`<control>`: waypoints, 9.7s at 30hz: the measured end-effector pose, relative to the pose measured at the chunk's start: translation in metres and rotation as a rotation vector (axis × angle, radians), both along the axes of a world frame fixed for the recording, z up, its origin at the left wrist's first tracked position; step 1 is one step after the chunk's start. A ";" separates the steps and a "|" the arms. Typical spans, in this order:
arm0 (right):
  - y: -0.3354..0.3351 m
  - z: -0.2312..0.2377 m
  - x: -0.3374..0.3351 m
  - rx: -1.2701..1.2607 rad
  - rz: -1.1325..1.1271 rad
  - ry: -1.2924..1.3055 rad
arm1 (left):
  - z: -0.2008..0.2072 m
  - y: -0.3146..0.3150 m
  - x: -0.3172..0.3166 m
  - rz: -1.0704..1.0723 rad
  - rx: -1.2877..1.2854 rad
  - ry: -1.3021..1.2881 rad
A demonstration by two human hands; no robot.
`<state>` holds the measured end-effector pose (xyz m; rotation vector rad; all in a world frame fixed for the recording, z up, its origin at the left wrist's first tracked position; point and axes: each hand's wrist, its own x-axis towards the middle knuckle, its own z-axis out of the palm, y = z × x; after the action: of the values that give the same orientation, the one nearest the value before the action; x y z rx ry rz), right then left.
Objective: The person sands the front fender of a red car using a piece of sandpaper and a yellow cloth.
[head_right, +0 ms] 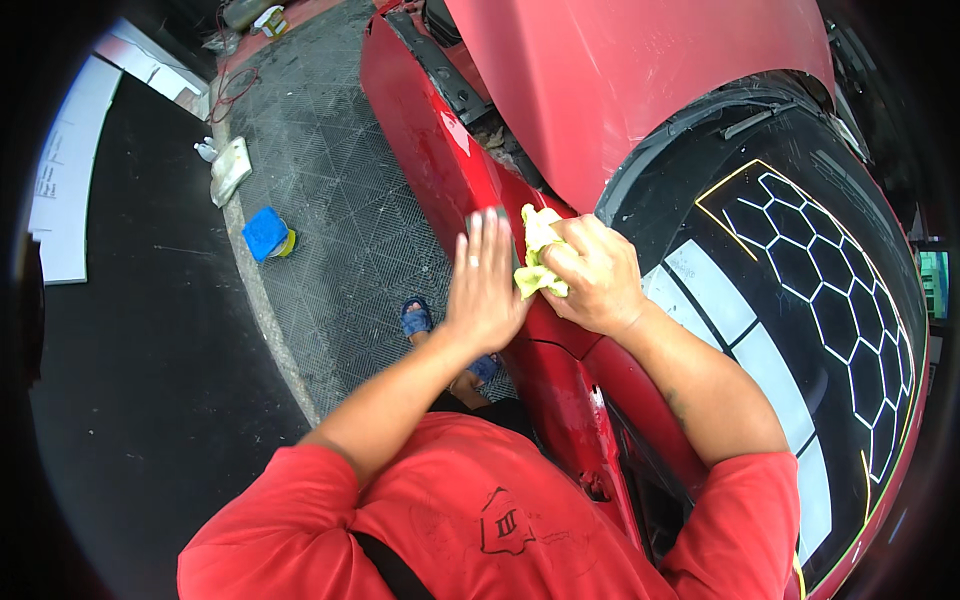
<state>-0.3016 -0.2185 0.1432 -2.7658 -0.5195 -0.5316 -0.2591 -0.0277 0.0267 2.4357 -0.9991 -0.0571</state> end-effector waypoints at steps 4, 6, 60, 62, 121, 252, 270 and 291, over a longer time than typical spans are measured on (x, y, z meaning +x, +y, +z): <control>0.009 0.006 0.010 -0.004 0.028 0.005 | 0.006 -0.008 0.158 0.291 0.015 -0.032; 0.016 0.004 0.010 0.003 0.034 0.021 | 0.006 -0.004 0.180 0.348 0.018 -0.029; 0.152 -0.022 0.465 0.543 -0.588 0.051 | -0.039 0.045 0.370 0.187 -0.373 0.339; 0.146 -0.021 0.466 0.477 -0.539 -0.003 | -0.032 0.056 0.345 0.077 -0.440 0.468; 0.121 -0.066 0.316 -0.014 -0.400 0.180 | -0.035 0.050 0.433 0.045 -0.442 0.296; 0.130 -0.089 0.556 0.065 -0.370 0.157 | -0.173 0.067 0.768 0.536 -0.543 0.715; 0.133 -0.083 0.551 0.045 -0.412 0.186 | -0.167 0.063 0.763 0.442 -0.581 0.729; 0.129 -0.094 0.539 0.028 -0.423 0.160 | -0.116 0.092 0.527 0.355 -0.366 0.756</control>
<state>0.2373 -0.0893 0.0490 -2.8644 0.1135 -0.3934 0.2681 0.0643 -0.0894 1.9518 -0.2109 -0.5694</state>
